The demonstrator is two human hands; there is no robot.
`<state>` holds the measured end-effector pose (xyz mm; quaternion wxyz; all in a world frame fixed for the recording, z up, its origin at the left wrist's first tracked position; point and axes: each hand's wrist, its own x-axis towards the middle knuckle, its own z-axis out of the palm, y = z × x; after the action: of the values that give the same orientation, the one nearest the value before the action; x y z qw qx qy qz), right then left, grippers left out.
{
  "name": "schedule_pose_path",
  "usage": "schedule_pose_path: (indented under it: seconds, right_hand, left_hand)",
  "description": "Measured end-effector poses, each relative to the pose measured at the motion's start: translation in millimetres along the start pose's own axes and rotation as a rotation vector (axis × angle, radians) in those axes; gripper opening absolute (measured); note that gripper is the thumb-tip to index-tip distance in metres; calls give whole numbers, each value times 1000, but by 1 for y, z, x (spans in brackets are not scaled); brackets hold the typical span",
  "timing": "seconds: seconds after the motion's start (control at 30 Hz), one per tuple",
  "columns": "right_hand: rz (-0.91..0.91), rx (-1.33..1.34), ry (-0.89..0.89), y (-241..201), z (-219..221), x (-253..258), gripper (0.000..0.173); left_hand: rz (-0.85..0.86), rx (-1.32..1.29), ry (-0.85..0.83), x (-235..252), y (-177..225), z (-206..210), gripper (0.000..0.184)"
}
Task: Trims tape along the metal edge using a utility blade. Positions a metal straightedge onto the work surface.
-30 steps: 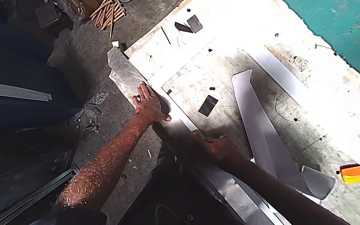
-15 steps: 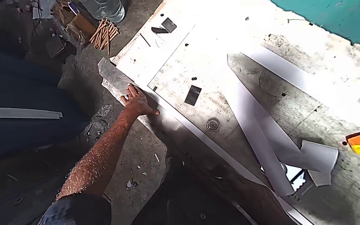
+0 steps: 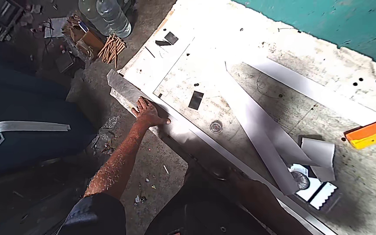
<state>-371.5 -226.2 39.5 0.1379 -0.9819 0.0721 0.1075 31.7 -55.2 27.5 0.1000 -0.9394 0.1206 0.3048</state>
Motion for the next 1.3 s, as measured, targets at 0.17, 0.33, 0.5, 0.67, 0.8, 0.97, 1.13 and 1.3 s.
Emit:
schedule_pose_path:
  seconds: [0.17, 0.33, 0.5, 0.67, 0.8, 0.97, 1.13, 1.3]
  right_hand:
    - [-17, 31, -52, 2, -3, -2, 11]
    - [-51, 29, -70, 4, -7, -3, 9]
    - [-5, 165, -289, 13, -25, 1, 19]
    - [-65, 396, -27, 48, -17, 25, 33]
    - [-95, 359, 12, 38, -27, 94, 42]
    - [-177, 218, -152, 0, -42, 190, 44]
    - [-224, 168, -189, -29, -42, 241, 44]
    - [-244, 125, -213, -49, -40, 259, 44]
  left_hand:
    - [102, -13, -94, -100, 64, 57, 167]
    - [126, -33, -84, -150, 106, 93, 170]
    - [57, 7, -139, -148, 117, 88, 171]
    - [42, 35, -200, -149, 127, 80, 167]
    - [22, 67, -214, -150, 128, 73, 164]
    - [50, 26, -183, -150, 125, 77, 166]
    - [59, -17, -173, -149, 123, 79, 168]
    - [80, -13, -176, -149, 121, 78, 162]
